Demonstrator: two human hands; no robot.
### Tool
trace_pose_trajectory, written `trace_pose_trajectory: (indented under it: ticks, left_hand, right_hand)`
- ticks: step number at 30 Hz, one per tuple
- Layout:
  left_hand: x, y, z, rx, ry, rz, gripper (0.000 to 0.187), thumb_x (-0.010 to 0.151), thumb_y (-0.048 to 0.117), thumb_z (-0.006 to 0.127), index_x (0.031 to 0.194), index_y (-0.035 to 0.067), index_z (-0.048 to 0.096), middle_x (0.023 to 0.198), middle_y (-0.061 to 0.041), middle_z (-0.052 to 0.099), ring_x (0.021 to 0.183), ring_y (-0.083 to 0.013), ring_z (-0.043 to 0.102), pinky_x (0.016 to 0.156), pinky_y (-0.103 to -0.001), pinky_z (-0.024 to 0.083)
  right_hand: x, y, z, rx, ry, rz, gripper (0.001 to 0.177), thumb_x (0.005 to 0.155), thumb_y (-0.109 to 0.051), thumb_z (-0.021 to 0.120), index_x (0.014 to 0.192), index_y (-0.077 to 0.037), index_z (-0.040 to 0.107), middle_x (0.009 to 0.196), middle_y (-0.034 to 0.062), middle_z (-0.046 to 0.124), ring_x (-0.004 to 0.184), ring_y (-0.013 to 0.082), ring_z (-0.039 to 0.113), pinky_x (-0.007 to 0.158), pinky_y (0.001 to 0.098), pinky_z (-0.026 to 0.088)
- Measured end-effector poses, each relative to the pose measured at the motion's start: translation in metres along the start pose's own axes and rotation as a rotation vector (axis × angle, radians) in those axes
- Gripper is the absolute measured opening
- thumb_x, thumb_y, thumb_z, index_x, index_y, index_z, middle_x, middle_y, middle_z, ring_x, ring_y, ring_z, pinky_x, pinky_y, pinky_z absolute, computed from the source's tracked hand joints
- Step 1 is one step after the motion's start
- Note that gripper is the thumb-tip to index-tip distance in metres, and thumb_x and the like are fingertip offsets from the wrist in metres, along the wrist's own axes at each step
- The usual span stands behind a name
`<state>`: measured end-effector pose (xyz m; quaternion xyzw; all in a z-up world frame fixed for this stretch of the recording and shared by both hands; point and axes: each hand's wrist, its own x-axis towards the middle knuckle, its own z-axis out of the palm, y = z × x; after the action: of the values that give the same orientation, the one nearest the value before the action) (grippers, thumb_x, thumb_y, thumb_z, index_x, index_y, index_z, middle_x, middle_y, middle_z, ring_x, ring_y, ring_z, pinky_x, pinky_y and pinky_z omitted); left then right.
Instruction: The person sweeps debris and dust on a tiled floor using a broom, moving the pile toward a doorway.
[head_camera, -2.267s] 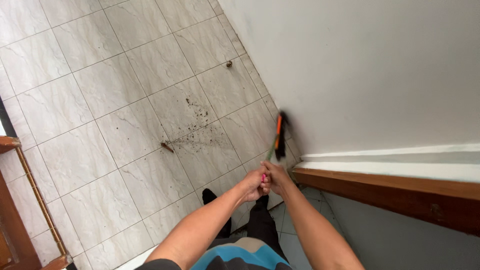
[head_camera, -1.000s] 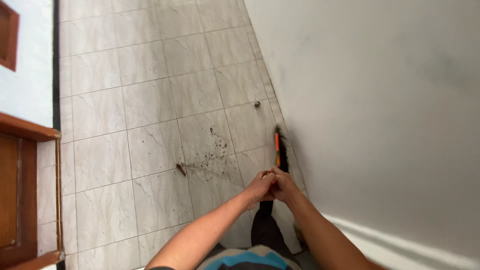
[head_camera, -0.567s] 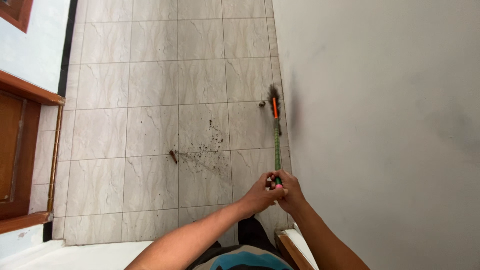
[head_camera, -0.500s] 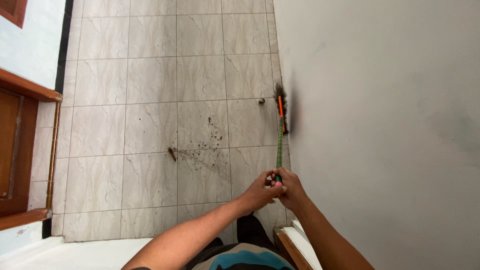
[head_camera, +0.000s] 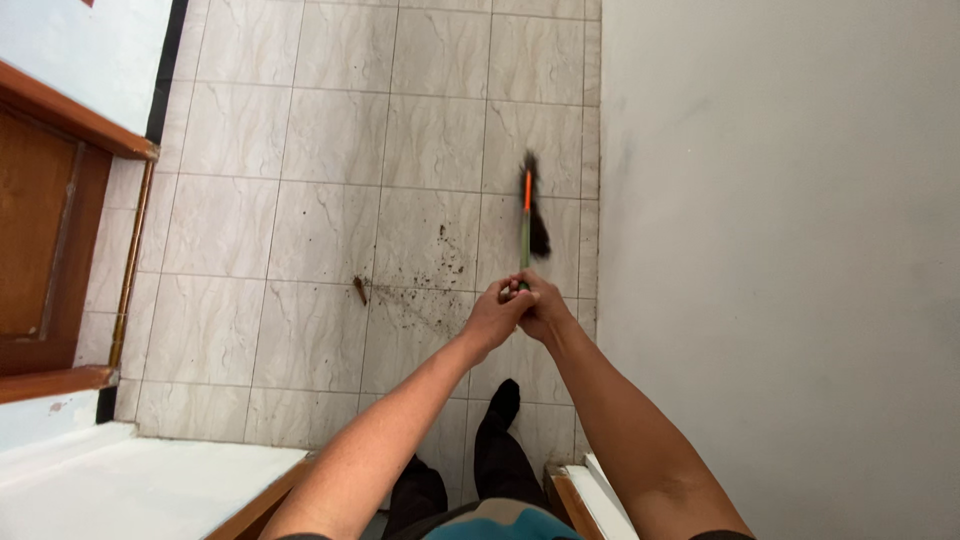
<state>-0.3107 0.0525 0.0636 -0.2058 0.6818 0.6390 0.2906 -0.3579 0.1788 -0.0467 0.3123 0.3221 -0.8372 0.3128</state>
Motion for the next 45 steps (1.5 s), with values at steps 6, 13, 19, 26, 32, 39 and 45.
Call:
trace_pose_trajectory:
  ticks: [6, 13, 19, 26, 32, 39, 45]
  left_hand:
    - [-0.033, 0.006, 0.011, 0.215, -0.05, 0.123, 0.084, 0.083, 0.043, 0.073, 0.151, 0.006, 0.039, 0.129, -0.016, 0.06, 0.118, -0.0244, 0.062, 0.1, -0.037, 0.054]
    - [-0.048, -0.026, 0.009, 0.229, -0.245, 0.121, 0.081, 0.086, 0.042, 0.075, 0.149, 0.002, 0.043, 0.138, -0.014, 0.057, 0.12, -0.02, 0.059, 0.1, -0.034, 0.049]
    - [-0.028, -0.045, -0.001, 0.054, -0.168, -0.036, 0.08, 0.084, 0.046, 0.07, 0.144, -0.003, 0.05, 0.123, -0.015, 0.067, 0.108, -0.021, 0.067, 0.088, -0.034, 0.055]
    - [-0.04, -0.056, -0.02, 0.02, 0.003, 0.062, 0.083, 0.081, 0.047, 0.072, 0.142, -0.004, 0.049, 0.126, -0.016, 0.065, 0.115, -0.0241, 0.066, 0.097, -0.036, 0.054]
    - [-0.084, -0.061, -0.028, 0.108, 0.027, 0.159, 0.109, 0.076, 0.056, 0.073, 0.153, -0.004, 0.026, 0.143, -0.021, 0.05, 0.128, -0.027, 0.056, 0.104, -0.039, 0.049]
    - [-0.151, -0.083, -0.038, -0.01, -0.043, 0.238, 0.146, 0.064, 0.066, 0.078, 0.158, -0.008, -0.007, 0.146, -0.032, 0.038, 0.132, -0.0369, 0.052, 0.107, -0.043, 0.049]
    - [-0.222, -0.108, -0.034, -0.18, -0.06, 0.159, 0.134, 0.066, 0.061, 0.08, 0.154, -0.008, 0.006, 0.146, -0.032, 0.035, 0.137, -0.0362, 0.046, 0.107, -0.043, 0.049]
  right_hand:
    - [-0.06, -0.004, 0.015, -0.041, 0.105, -0.09, 0.013, 0.096, -0.013, 0.057, 0.089, -0.002, 0.058, 0.073, 0.0033, 0.056, 0.057, 0.0122, 0.053, 0.052, 0.0284, 0.049]
    - [-0.109, 0.011, -0.007, -0.276, 0.208, -0.075, 0.009, 0.097, -0.012, 0.055, 0.089, -0.006, 0.056, 0.079, 0.0048, 0.057, 0.063, 0.0141, 0.055, 0.056, 0.0291, 0.049]
    - [-0.062, 0.027, -0.027, -0.292, 0.177, 0.098, 0.018, 0.098, -0.017, 0.057, 0.086, -0.003, 0.057, 0.077, 0.0049, 0.056, 0.06, 0.0145, 0.051, 0.056, 0.0314, 0.048]
    - [-0.041, 0.041, -0.001, -0.337, 0.068, 0.104, 0.015, 0.097, -0.017, 0.059, 0.088, -0.005, 0.058, 0.079, 0.0028, 0.057, 0.064, 0.0122, 0.056, 0.059, 0.0289, 0.05]
    - [-0.08, 0.049, 0.031, -0.463, 0.016, 0.081, 0.011, 0.096, -0.012, 0.059, 0.094, -0.002, 0.056, 0.081, 0.0044, 0.058, 0.063, 0.0133, 0.055, 0.056, 0.0283, 0.05]
    - [-0.15, 0.077, 0.064, -0.665, -0.056, 0.188, 0.013, 0.096, -0.014, 0.06, 0.099, -0.002, 0.062, 0.082, 0.0043, 0.059, 0.065, 0.0128, 0.056, 0.056, 0.0272, 0.051]
    - [-0.206, 0.128, 0.059, -0.79, -0.119, 0.261, 0.025, 0.098, -0.022, 0.058, 0.105, 0.002, 0.064, 0.083, 0.0062, 0.062, 0.066, 0.0142, 0.058, 0.053, 0.0312, 0.051]
